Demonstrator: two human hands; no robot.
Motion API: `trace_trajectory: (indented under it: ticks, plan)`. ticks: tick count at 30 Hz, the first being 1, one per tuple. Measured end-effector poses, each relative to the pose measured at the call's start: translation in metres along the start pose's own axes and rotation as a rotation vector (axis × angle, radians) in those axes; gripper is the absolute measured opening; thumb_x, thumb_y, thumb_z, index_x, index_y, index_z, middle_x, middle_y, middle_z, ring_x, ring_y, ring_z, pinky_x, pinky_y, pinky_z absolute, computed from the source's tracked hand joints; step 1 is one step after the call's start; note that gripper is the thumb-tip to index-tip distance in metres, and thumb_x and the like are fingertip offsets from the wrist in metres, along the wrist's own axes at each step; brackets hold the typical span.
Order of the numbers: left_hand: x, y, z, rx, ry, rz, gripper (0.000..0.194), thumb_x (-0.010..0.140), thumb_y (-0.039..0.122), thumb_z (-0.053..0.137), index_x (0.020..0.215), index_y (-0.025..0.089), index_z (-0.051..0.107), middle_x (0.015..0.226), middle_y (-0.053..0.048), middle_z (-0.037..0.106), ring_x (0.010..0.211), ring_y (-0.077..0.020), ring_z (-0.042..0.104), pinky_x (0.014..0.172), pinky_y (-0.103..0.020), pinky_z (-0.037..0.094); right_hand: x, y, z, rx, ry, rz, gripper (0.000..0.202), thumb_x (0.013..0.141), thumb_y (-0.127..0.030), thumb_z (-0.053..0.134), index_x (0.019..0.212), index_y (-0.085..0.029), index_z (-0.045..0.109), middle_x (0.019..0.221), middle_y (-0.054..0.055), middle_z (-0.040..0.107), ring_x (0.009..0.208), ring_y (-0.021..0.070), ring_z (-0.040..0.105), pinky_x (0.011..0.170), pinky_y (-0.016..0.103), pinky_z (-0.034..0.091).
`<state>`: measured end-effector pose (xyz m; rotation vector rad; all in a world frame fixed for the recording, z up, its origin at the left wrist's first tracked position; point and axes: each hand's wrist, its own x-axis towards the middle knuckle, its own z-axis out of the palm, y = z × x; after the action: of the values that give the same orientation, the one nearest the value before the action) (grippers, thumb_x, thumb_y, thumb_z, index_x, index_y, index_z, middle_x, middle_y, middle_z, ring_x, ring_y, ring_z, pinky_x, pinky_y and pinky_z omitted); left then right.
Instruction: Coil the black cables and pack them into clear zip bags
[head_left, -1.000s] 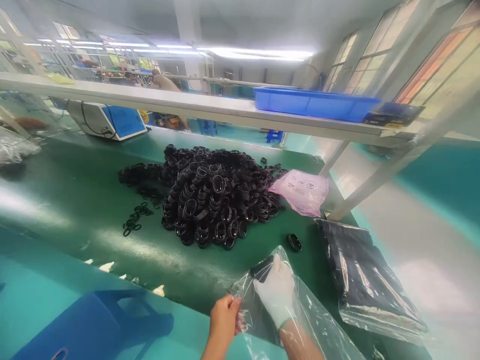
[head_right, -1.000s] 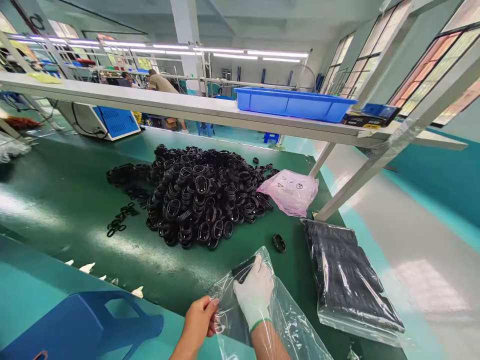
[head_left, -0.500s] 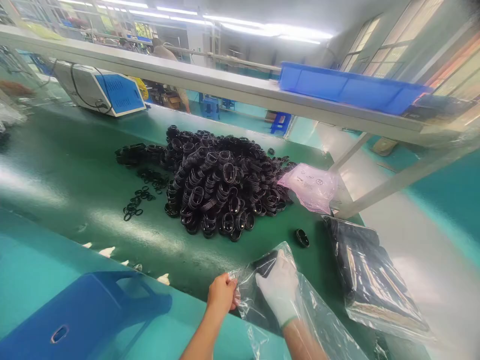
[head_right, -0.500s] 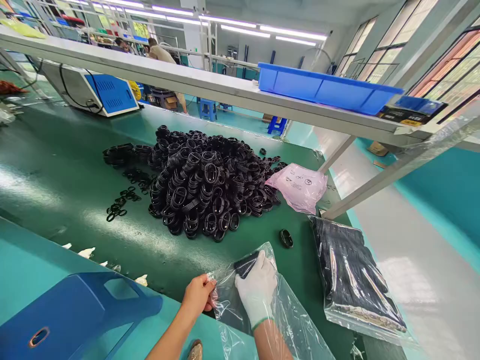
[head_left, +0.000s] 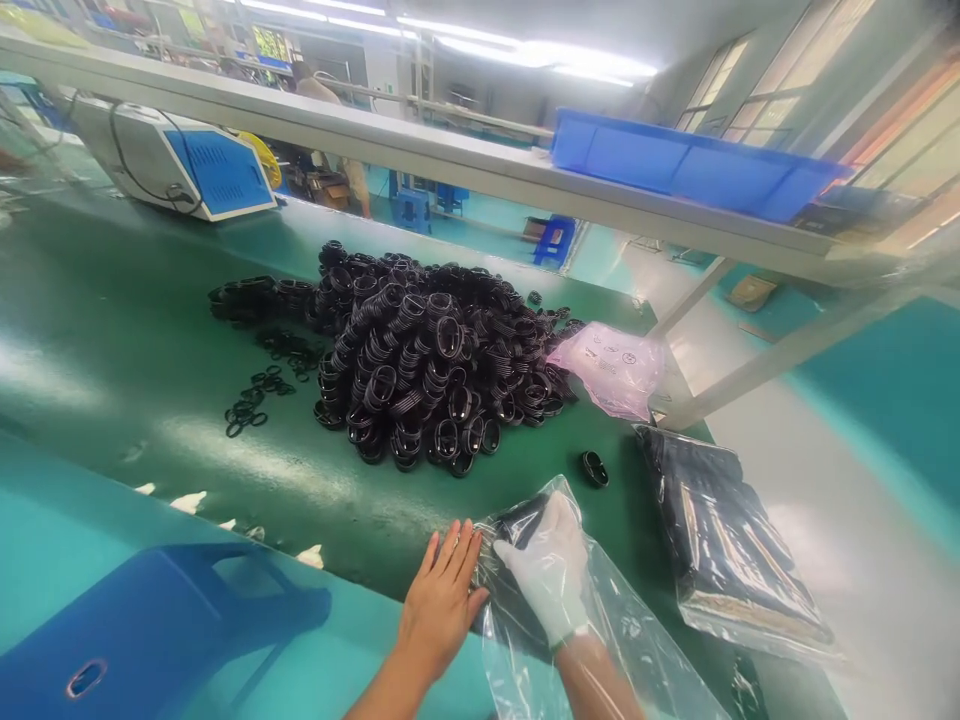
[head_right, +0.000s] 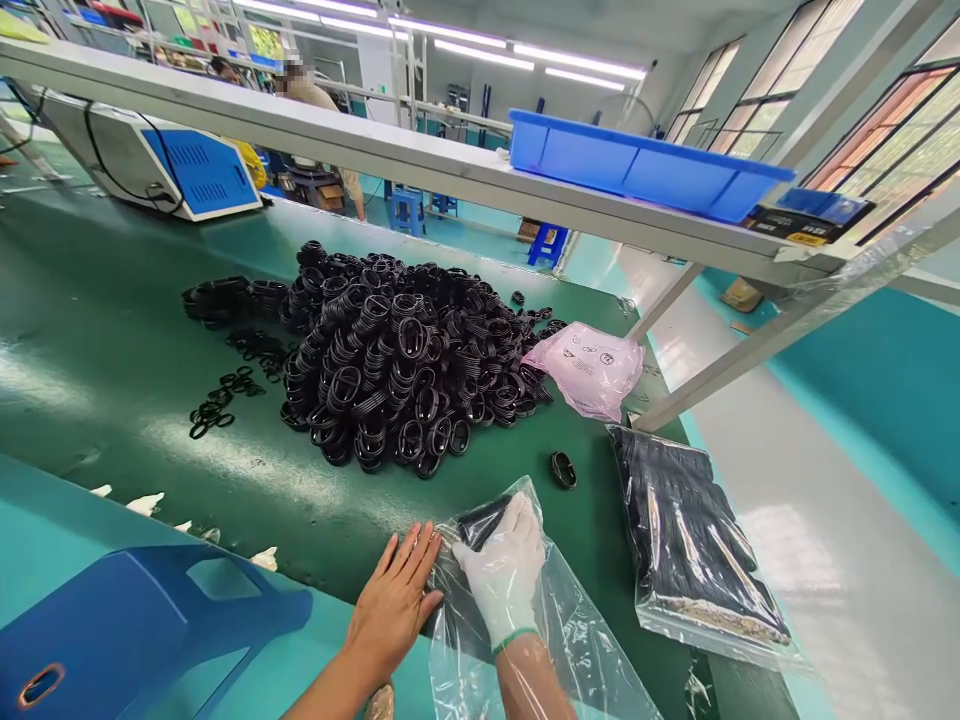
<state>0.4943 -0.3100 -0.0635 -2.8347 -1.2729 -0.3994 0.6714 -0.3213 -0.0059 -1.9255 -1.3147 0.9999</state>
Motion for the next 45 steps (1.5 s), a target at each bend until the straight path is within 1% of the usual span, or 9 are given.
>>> trace_trajectory:
  ticks: [5, 9, 12, 15, 20, 24, 28, 34, 45]
  plan:
    - [0.002, 0.0, -0.001, 0.013, 0.003, 0.011, 0.06, 0.085, 0.036, 0.046, 0.139, 0.02, 0.027, 0.145, -0.007, 0.029, 0.133, -0.0248, 0.026, 0.105, -0.045, 0.031, -0.004, 0.003, -0.004, -0.195, 0.31, -0.02, 0.086, 0.063, -0.047, 0.062, 0.138, -0.026, 0.026, 0.143, 0.007, 0.031, 0.137, 0.0327, 0.008, 0.107, 0.05, 0.019]
    - [0.002, -0.001, 0.001, 0.01, 0.021, 0.016, 0.06, 0.086, 0.038, 0.044, 0.14, 0.02, 0.024, 0.145, -0.007, 0.029, 0.133, -0.025, 0.026, 0.104, -0.045, 0.03, -0.028, 0.02, -0.004, -0.34, 0.434, -0.092, 0.069, 0.073, -0.044, 0.056, 0.134, -0.019, 0.035, 0.14, 0.012, 0.036, 0.132, 0.034, 0.024, 0.104, 0.052, 0.025]
    - [0.002, -0.002, 0.003, -0.003, 0.035, 0.018, 0.06, 0.086, 0.038, 0.044, 0.14, 0.02, 0.023, 0.145, -0.006, 0.031, 0.133, -0.0246, 0.027, 0.104, -0.045, 0.031, -0.054, 0.038, 0.008, -0.399, 0.358, -0.208, 0.038, 0.083, -0.033, 0.046, 0.118, -0.02, 0.053, 0.123, 0.011, 0.054, 0.116, 0.0267, 0.048, 0.099, 0.046, 0.037]
    - [0.002, -0.003, 0.003, -0.005, 0.032, 0.021, 0.061, 0.085, 0.036, 0.045, 0.14, 0.02, 0.024, 0.144, -0.006, 0.031, 0.133, -0.0242, 0.027, 0.104, -0.044, 0.032, -0.065, 0.043, 0.029, -0.509, 0.1, -0.386, 0.03, 0.084, -0.02, 0.042, 0.108, -0.022, 0.061, 0.113, 0.008, 0.062, 0.106, 0.0207, 0.057, 0.092, 0.035, 0.046]
    - [0.001, -0.005, 0.003, 0.021, 0.012, 0.027, 0.06, 0.082, 0.031, 0.05, 0.138, 0.02, 0.03, 0.145, -0.004, 0.029, 0.133, -0.0248, 0.026, 0.104, -0.042, 0.033, -0.044, 0.011, 0.052, -0.712, -0.124, -0.064, 0.06, 0.075, -0.001, 0.035, 0.133, -0.015, 0.04, 0.14, 0.012, 0.037, 0.104, 0.0265, 0.06, 0.082, 0.039, 0.052]
    - [0.001, -0.011, 0.007, 0.053, 0.049, 0.05, 0.059, 0.083, 0.033, 0.048, 0.137, 0.019, 0.031, 0.144, -0.005, 0.032, 0.131, -0.025, 0.031, 0.101, -0.041, 0.036, -0.035, -0.003, 0.045, -0.612, -0.139, -0.008, 0.068, 0.072, -0.004, 0.04, 0.138, -0.016, 0.029, 0.145, 0.011, 0.027, 0.101, 0.0251, 0.061, 0.08, 0.036, 0.053]
    - [0.002, -0.014, 0.011, 0.088, 0.087, 0.071, 0.057, 0.085, 0.035, 0.044, 0.138, 0.017, 0.03, 0.143, -0.006, 0.034, 0.13, -0.0234, 0.033, 0.1, -0.039, 0.038, -0.034, 0.004, 0.032, -0.37, -0.09, -0.053, 0.073, 0.071, -0.01, 0.043, 0.14, -0.018, 0.023, 0.148, 0.007, 0.021, 0.125, 0.023, 0.041, 0.097, 0.035, 0.041]
    - [0.002, -0.012, 0.009, 0.092, 0.077, 0.043, 0.054, 0.087, 0.034, 0.042, 0.138, 0.021, 0.03, 0.143, -0.004, 0.034, 0.13, -0.0227, 0.033, 0.1, -0.039, 0.037, -0.025, 0.008, 0.017, -0.234, -0.039, 0.009, 0.071, 0.071, -0.013, 0.043, 0.14, -0.011, 0.023, 0.147, 0.011, 0.024, 0.133, 0.0216, 0.025, 0.108, 0.037, 0.024]
    - [0.004, -0.008, -0.001, 0.042, 0.005, 0.003, 0.057, 0.087, 0.033, 0.043, 0.14, 0.023, 0.024, 0.144, -0.004, 0.032, 0.131, -0.0234, 0.031, 0.102, -0.042, 0.035, -0.023, 0.015, 0.012, -0.178, -0.051, -0.148, 0.065, 0.073, -0.016, 0.047, 0.137, -0.015, 0.032, 0.142, 0.01, 0.036, 0.132, 0.0202, 0.03, 0.108, 0.037, 0.026]
